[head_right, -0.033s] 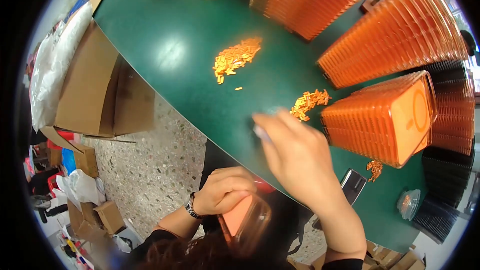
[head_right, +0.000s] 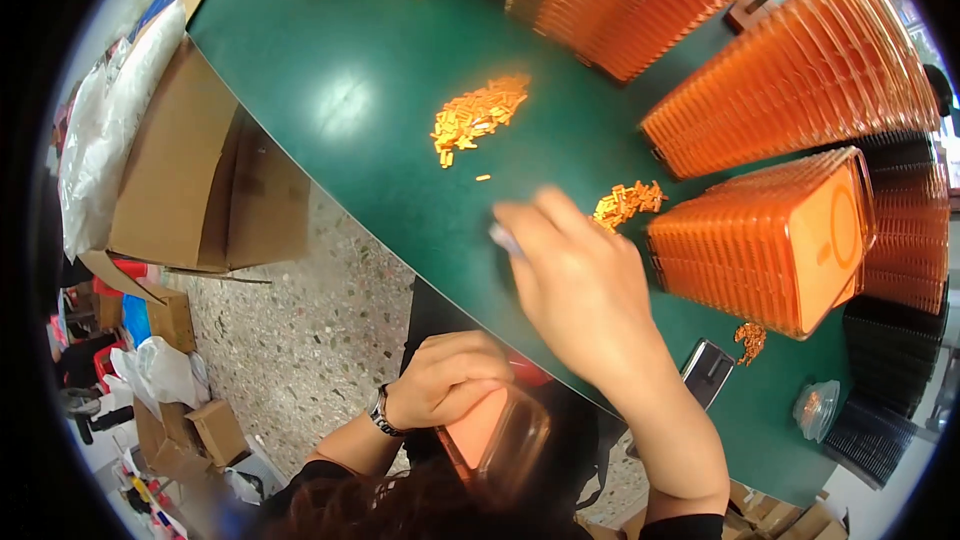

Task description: Applying small decorative components and cleaning surfaces for phone case assembly.

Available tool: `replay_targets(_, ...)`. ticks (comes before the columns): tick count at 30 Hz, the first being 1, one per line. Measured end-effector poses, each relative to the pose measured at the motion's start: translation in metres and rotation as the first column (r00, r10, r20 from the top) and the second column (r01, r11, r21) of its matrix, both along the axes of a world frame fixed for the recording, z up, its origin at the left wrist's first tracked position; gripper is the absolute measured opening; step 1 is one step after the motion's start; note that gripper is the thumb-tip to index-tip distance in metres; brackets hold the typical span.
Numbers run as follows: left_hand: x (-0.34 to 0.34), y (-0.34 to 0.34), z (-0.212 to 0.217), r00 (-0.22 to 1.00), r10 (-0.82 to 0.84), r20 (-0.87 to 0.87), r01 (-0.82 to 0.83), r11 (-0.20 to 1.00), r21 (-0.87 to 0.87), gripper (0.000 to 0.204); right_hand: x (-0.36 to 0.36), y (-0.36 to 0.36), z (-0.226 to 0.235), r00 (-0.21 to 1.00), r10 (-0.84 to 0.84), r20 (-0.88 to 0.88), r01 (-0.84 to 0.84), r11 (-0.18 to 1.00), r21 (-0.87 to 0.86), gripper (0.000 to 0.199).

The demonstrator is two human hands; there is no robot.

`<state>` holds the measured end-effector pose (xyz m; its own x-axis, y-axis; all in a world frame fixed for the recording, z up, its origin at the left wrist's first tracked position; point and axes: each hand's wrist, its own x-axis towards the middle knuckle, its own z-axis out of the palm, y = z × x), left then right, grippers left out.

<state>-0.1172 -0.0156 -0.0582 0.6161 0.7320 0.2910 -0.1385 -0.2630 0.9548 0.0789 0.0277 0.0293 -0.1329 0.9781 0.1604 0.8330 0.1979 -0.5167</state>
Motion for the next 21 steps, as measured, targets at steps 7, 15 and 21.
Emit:
replay_targets(7, -0.018, 0.012, -0.008, 0.982, 0.098, -0.16, -0.096, 0.995, 0.022, 0.009, -0.011, 0.057, -0.042, 0.98, 0.013, 0.197, -0.015, 1.0, 0.009, 0.012)
replay_targets(15, -0.02, 0.012, 0.004, 0.945, 0.097, -0.312, -0.126, 0.989, -0.075, 0.014, -0.004, 0.053, -0.035, 0.99, 0.089, 0.109, -0.084, 0.995, -0.048, 0.01)
replay_targets(21, -0.01, 0.016, 0.035, 0.915, 0.034, -0.403, -0.051, 0.998, -0.032, 0.013, 0.016, -0.024, 0.01, 0.967, 0.103, -0.234, -0.127, 0.988, -0.089, 0.012)
